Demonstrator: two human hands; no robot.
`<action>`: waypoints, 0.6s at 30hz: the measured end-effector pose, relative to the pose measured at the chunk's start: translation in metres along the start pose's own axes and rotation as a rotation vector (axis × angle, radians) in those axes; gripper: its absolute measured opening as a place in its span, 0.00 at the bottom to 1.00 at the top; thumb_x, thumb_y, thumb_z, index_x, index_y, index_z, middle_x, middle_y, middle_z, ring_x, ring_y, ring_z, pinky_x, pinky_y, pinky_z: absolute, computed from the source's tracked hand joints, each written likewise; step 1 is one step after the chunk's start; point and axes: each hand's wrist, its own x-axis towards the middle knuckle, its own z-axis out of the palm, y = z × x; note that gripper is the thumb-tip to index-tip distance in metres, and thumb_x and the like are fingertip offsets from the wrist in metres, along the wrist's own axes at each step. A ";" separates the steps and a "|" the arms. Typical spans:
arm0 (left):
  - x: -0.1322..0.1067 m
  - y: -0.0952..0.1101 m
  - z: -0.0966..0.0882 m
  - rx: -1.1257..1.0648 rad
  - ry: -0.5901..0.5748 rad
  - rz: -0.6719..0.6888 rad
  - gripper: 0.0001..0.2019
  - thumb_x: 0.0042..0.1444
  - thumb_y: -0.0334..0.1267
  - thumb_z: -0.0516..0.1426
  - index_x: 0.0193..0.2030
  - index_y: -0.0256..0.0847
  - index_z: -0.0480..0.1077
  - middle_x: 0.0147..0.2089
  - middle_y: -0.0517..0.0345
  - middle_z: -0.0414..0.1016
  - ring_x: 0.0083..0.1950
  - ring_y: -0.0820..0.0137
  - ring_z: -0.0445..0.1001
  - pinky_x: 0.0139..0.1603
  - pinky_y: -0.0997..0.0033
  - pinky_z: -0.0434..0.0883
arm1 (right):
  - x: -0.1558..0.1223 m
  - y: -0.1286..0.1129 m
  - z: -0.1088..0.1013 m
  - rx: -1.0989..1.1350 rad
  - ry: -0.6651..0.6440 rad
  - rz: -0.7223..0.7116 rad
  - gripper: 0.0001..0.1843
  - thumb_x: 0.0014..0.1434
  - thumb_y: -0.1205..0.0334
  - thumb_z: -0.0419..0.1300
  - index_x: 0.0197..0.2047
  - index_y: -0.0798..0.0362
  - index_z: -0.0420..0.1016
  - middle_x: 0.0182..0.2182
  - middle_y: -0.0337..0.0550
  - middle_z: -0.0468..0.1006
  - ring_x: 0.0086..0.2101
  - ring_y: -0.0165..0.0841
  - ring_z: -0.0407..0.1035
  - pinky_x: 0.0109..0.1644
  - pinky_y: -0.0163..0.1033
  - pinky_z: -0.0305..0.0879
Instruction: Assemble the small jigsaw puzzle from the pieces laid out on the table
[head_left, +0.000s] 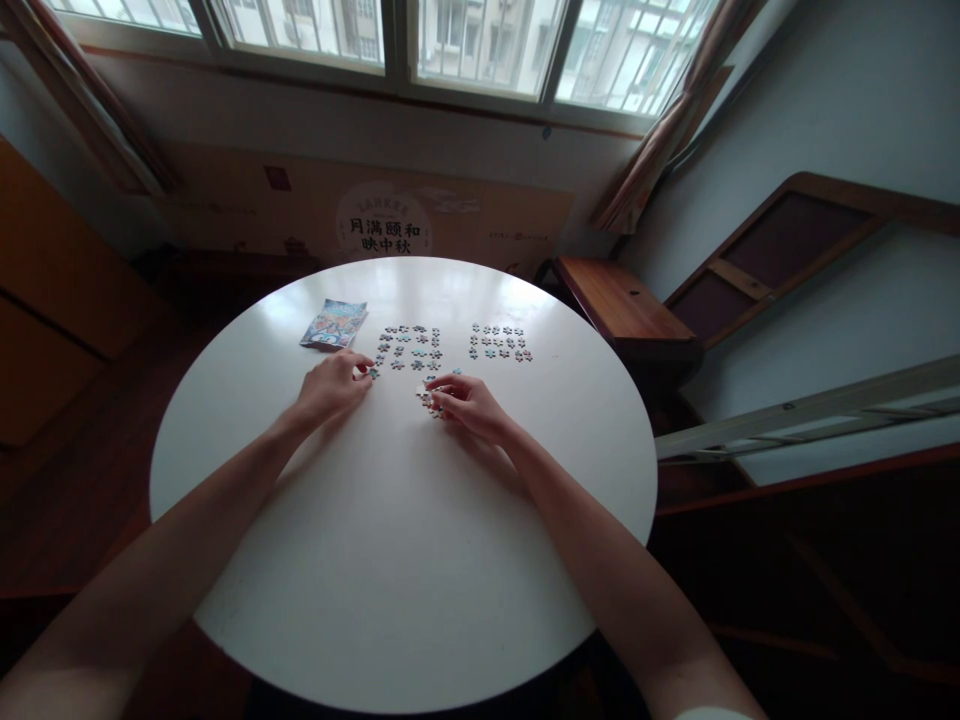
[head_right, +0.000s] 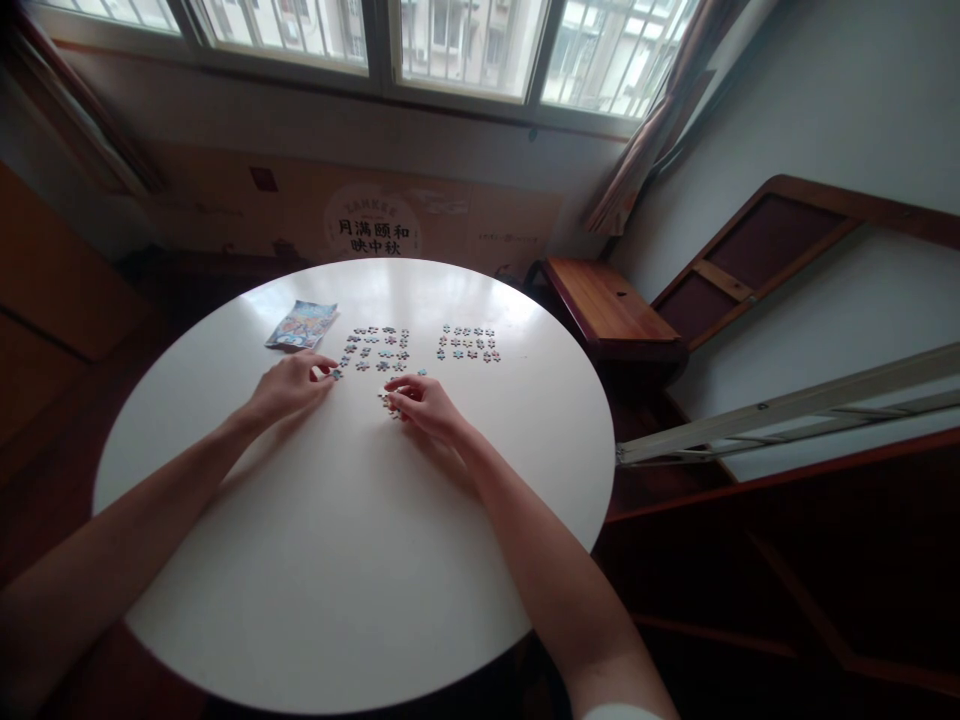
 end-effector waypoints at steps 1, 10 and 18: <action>0.000 0.001 0.000 0.002 -0.006 -0.007 0.14 0.51 0.40 0.57 0.44 0.45 0.78 0.42 0.55 0.79 0.32 0.69 0.73 0.28 0.74 0.61 | 0.000 0.000 0.000 0.000 0.002 -0.001 0.14 0.53 0.56 0.63 0.40 0.56 0.76 0.23 0.37 0.72 0.22 0.24 0.64 0.23 0.29 0.59; -0.002 0.004 -0.002 -0.031 0.013 -0.002 0.12 0.51 0.45 0.59 0.39 0.43 0.77 0.39 0.55 0.77 0.31 0.69 0.72 0.28 0.73 0.60 | 0.005 -0.005 -0.019 -0.064 0.150 -0.108 0.13 0.53 0.58 0.60 0.39 0.56 0.76 0.25 0.41 0.75 0.23 0.25 0.65 0.23 0.31 0.60; -0.012 0.024 0.015 -0.323 -0.047 0.340 0.12 0.59 0.43 0.53 0.35 0.37 0.72 0.24 0.62 0.68 0.25 0.76 0.65 0.28 0.77 0.60 | 0.007 0.001 -0.038 -0.584 0.351 -0.142 0.09 0.54 0.66 0.57 0.37 0.54 0.78 0.28 0.41 0.76 0.26 0.29 0.66 0.34 0.37 0.64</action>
